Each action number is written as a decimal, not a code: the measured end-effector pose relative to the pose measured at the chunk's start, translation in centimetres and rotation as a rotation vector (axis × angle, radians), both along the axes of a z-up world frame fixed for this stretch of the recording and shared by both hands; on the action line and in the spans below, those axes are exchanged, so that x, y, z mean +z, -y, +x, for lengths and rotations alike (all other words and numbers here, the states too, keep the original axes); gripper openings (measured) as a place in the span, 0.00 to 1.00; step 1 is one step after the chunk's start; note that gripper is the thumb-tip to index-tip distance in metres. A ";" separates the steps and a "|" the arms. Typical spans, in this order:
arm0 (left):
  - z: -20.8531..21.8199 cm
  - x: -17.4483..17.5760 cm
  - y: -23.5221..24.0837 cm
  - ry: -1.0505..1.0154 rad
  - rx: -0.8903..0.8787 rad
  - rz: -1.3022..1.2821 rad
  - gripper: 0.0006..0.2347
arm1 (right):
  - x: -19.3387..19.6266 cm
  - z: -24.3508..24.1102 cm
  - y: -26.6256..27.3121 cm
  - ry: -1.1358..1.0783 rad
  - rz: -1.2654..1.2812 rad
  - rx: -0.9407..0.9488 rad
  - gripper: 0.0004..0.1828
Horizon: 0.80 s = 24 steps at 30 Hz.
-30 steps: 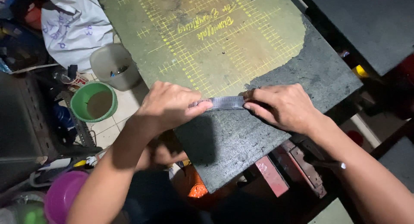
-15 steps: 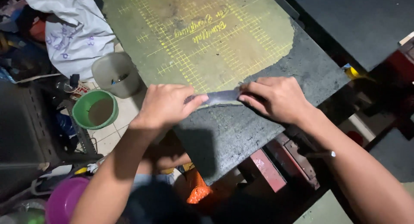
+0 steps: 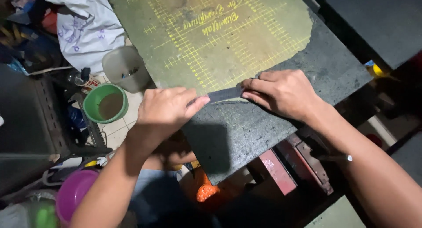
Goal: Using a metal ruler to measure and mark the edges of a piece of material on a workbench for preparation.
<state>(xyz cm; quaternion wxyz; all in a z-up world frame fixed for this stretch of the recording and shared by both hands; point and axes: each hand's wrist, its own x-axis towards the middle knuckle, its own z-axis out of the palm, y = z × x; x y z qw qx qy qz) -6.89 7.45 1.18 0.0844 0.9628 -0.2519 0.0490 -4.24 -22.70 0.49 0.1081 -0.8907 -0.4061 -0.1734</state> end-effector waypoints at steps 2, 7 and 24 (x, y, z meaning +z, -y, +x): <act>0.1 -0.2 0.1 0.008 -0.008 0.009 0.21 | 0.5 -0.1 0.0 -0.012 -0.004 0.001 0.09; 0.6 0.4 0.2 -0.056 -0.024 -0.009 0.21 | 0.8 -0.4 -0.1 -0.053 -0.014 -0.008 0.09; 1.3 4.7 0.2 -0.412 -0.043 -0.039 0.24 | 0.4 -1.1 0.2 -0.305 0.135 -0.110 0.11</act>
